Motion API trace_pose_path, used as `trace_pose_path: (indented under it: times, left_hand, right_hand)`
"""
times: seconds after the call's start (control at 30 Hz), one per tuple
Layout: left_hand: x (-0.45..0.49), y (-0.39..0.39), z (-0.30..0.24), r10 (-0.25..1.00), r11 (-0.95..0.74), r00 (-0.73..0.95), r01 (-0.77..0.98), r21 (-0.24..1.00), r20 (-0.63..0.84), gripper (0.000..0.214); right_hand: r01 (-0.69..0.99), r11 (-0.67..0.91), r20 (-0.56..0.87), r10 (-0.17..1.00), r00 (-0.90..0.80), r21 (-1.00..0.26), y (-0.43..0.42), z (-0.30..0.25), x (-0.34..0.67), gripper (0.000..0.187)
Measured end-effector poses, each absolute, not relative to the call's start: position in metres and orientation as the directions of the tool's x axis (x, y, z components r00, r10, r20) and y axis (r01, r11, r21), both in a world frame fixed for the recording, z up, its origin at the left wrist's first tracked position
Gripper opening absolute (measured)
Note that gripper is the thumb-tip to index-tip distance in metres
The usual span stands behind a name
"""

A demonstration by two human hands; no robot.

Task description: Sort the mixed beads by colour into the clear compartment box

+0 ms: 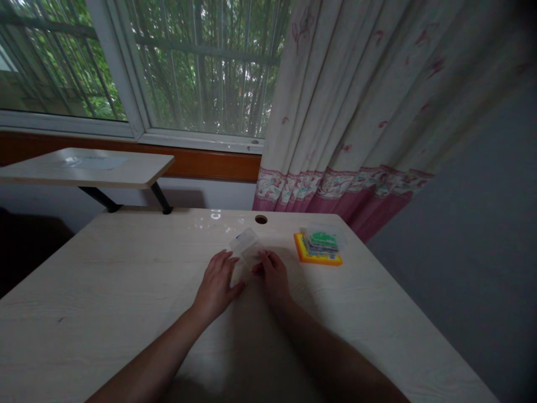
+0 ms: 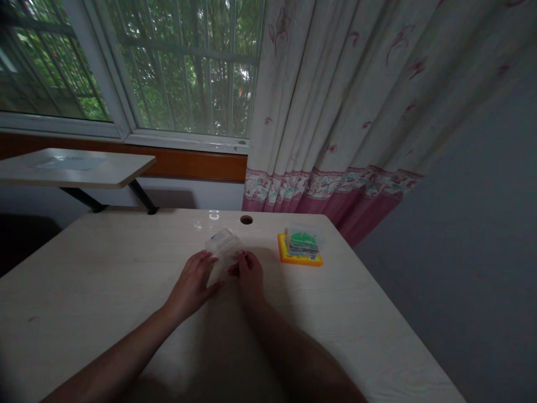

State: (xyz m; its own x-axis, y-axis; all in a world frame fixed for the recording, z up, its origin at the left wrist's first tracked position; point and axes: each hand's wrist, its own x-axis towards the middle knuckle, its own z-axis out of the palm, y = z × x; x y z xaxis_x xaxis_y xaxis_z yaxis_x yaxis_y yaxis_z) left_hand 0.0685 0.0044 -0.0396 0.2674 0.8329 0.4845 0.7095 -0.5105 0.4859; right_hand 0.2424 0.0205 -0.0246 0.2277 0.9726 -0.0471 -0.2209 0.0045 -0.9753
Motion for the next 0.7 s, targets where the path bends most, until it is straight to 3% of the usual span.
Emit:
trace_pose_path:
  times: [0.4, 0.7]
  left_hand:
    - [0.087, 0.006, -0.023, 0.865, -0.442, 0.301, 0.836, 0.325, 0.401, 0.015]
    - [0.064, 0.034, -0.019, 0.877, -0.376, 0.306, 0.917, 0.133, 0.37, 0.028]
  right_hand:
    - [-0.206, 0.053, 0.005, 0.974, 0.227, -0.977, 0.025, -0.03, 0.243, 0.033]
    - [-0.148, 0.053, 0.018, 0.973, 0.23, -0.988, 0.021, -0.021, 0.246, 0.037]
